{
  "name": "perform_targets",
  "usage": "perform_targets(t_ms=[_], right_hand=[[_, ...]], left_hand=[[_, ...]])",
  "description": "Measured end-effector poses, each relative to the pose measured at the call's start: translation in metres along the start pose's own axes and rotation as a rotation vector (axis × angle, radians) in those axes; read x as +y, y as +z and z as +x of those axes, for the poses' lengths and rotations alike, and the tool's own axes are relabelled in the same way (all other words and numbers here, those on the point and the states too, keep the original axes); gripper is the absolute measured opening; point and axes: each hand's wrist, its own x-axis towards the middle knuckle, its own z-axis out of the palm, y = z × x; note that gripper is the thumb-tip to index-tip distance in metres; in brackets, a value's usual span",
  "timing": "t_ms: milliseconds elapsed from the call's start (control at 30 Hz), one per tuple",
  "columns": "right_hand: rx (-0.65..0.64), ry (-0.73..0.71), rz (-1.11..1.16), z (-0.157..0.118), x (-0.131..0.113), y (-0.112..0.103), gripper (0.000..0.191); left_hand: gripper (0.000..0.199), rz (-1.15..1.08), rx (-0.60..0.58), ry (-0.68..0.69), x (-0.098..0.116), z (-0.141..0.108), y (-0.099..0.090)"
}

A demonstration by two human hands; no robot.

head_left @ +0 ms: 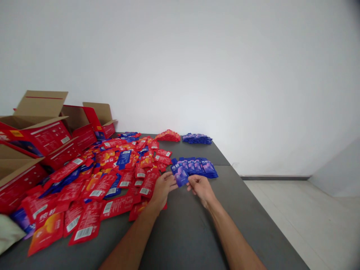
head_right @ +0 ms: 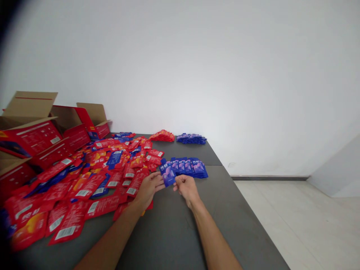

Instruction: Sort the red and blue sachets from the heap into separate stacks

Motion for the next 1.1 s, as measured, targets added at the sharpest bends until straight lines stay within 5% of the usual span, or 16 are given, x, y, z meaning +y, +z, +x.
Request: perform_targets(t_ms=[167, 333, 667, 833, 1100], right_hand=[[0.207, -0.045, 0.166, 0.013, 0.002, -0.022, 0.032], [0.296, -0.034, 0.377, 0.025, 0.007, -0.045, 0.035], [-0.134, -0.051, 0.324, 0.003, -0.011, -0.043, 0.038], [-0.259, -0.044, 0.075, -0.006, -0.009, -0.028, 0.03], [-0.098, -0.099, -0.201, -0.003, -0.002, -0.007, 0.02]], left_hand=[[0.041, -0.017, -0.054, -0.054, -0.002, -0.005, 0.004], [0.027, 0.083, -0.106, -0.083, -0.007, -0.008, 0.006], [0.044, 0.049, -0.15, -0.041, 0.008, 0.008, 0.024], [0.029, 0.052, 0.015, 0.109, 0.005, 0.022, 0.01], [0.022, 0.4, 0.264, 0.345, -0.005, 0.03, -0.002]])
